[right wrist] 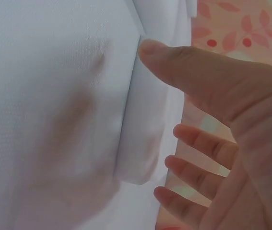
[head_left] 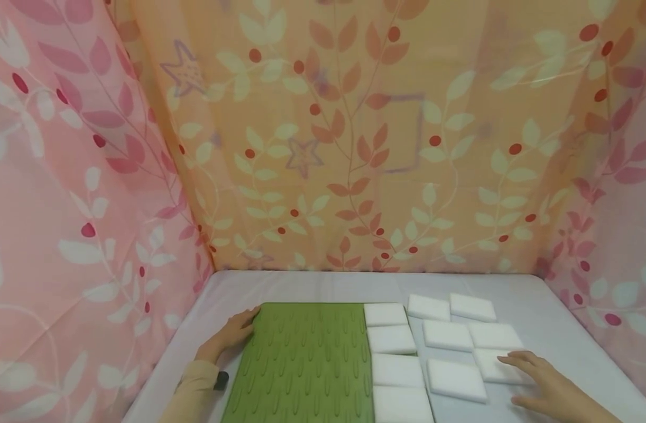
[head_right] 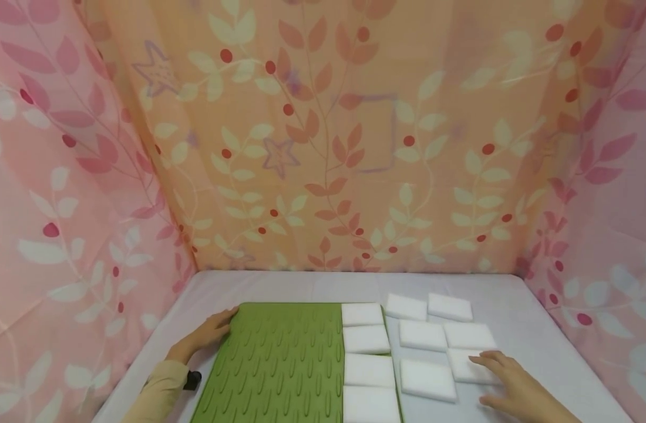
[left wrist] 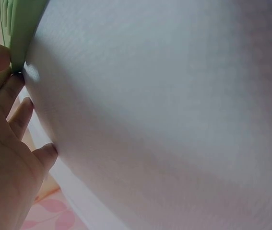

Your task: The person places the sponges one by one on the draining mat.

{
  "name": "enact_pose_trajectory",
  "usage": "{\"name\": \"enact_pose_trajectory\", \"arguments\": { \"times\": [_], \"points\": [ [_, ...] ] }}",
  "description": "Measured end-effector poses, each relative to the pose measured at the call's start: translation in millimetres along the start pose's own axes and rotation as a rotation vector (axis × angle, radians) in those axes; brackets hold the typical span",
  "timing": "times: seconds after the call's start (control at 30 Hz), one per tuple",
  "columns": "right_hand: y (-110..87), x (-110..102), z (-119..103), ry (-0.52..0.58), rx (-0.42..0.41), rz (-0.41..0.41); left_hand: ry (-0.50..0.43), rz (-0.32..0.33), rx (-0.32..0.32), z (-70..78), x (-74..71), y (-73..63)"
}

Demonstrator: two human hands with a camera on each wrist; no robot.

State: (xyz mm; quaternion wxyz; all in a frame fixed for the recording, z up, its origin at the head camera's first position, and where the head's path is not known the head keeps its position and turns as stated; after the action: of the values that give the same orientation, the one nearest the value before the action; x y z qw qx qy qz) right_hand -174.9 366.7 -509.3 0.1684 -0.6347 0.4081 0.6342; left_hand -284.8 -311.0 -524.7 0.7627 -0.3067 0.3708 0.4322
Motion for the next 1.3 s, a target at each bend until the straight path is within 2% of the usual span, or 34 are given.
{"name": "enact_pose_trajectory", "arguments": {
  "times": [0.17, 0.33, 0.5, 0.87, 1.3],
  "points": [
    [0.3, 2, 2, 0.02, -0.019, -0.002, -0.012, 0.0, 0.002, 1.5, 0.2, 1.8],
    [1.4, 4, 5, -0.027, 0.008, -0.007, 0.008, -0.006, -0.013, 0.9, -1.3, -0.4],
    [4.5, 5, 9, -0.035, 0.019, 0.011, -0.015, -0.011, -0.023, 2.2, -2.4, -2.9],
    [5.9, 4, 21, -0.014, 0.132, -0.048, -0.021, -0.018, -0.022, 4.5, -2.3, -1.2],
    [10.2, 0, 31, -0.048, 0.124, -0.073, -0.008, -0.021, -0.02, 4.9, -2.7, -1.8]
  ]
}}
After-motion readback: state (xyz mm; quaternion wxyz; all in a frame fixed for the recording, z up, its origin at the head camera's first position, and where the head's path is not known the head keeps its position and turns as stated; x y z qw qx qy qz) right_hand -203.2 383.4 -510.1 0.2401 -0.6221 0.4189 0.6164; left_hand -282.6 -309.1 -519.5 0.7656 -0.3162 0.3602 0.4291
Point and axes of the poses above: each hand's wrist, its own y-axis towards the middle knuckle, its own x-axis out of the palm, z = x × y, the point moved 1 cm from there along y, towards the middle knuckle, and after that the axes turned 15 degrees about -z, right-handed, at the moved point
